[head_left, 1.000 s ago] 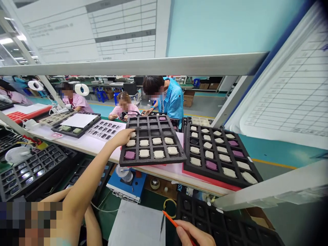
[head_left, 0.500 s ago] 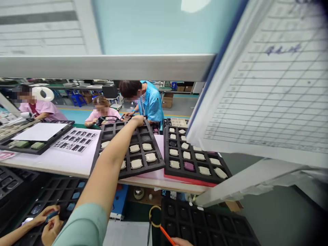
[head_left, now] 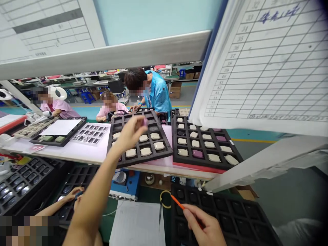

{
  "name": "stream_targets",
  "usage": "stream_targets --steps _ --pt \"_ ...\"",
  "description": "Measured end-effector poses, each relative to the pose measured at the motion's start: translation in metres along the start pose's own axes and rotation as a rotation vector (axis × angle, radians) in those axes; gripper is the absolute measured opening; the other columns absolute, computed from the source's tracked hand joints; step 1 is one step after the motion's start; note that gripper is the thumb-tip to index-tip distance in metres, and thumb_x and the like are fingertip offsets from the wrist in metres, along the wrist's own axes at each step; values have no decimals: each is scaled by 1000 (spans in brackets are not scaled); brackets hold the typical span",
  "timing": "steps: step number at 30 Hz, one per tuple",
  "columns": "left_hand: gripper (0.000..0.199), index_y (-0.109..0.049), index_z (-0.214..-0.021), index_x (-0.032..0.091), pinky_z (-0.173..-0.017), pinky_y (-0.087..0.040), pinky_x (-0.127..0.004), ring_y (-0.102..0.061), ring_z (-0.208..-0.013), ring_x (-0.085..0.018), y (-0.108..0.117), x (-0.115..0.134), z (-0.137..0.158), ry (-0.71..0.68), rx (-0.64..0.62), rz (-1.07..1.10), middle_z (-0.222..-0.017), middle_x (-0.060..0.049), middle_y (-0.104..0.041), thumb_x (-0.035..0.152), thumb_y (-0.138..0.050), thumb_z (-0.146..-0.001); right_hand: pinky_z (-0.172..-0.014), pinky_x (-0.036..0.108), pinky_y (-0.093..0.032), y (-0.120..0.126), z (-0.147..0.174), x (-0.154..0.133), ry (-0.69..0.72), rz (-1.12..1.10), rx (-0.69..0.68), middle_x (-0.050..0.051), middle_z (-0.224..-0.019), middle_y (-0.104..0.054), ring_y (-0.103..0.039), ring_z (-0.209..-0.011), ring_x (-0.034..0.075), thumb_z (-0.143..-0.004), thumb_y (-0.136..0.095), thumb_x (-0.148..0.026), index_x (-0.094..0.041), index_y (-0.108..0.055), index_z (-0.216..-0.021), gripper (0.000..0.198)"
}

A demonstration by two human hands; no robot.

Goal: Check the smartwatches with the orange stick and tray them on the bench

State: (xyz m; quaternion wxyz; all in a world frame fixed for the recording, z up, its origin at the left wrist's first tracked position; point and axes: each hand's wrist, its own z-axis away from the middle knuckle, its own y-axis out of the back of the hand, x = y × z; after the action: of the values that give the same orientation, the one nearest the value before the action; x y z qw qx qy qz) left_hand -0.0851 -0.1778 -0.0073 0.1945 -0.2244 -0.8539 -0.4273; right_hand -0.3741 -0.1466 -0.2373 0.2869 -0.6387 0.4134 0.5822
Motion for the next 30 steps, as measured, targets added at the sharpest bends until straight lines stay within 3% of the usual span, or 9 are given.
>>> stream_targets --steps 4,6,8,14,21,30 --pt "42 -63 -122 18 -82 -53 -26 -63 -93 -18 -35 35 157 491 32 932 -110 -11 -64 40 -68 -85 -51 17 -49 -4 -8 -26 120 37 -37 3 -67 -66 -60 -55 14 -94 -58 -47 -17 -78 -99 36" --pt "41 -68 -118 17 -80 -54 -24 -63 -93 -17 -56 40 203 679 131 1261 -112 -12 -63 39 -70 -84 -52 17 -49 -11 -8 -39 174 47 -53 2 -69 -67 -60 -54 13 -94 -59 -44 -18 -78 -98 32" --pt "36 -71 -112 14 -78 -55 -22 -63 -91 -16 -68 42 225 791 221 1463 -112 -14 -63 36 -72 -83 -52 17 -48 -17 -4 -49 213 54 -96 1 -69 -67 -60 -55 12 -95 -58 -41 -18 -77 -100 30" --pt "33 -74 -107 10 -71 -55 -19 -64 -83 -16 -61 54 240 857 278 1674 -105 -14 -67 32 -74 -81 -56 16 -49 -29 14 -69 302 99 -148 0 -72 -68 -60 -56 11 -96 -57 -33 -20 -77 -97 24" --pt "32 -75 -106 12 -70 -55 -20 -65 -80 -16 -59 67 249 831 255 1679 -101 -12 -68 31 -75 -80 -65 19 -55 -23 24 -84 368 124 -152 4 -92 -73 -70 -77 16 -97 -57 -29 -20 -77 -99 22" --pt "30 -75 -103 13 -71 -54 -20 -64 -79 -14 -59 75 248 818 200 1641 -103 -11 -67 32 -75 -80 -67 21 -56 -15 31 -87 414 167 -155 3 -96 -73 -71 -84 18 -98 -55 -27 -22 -77 -99 22"
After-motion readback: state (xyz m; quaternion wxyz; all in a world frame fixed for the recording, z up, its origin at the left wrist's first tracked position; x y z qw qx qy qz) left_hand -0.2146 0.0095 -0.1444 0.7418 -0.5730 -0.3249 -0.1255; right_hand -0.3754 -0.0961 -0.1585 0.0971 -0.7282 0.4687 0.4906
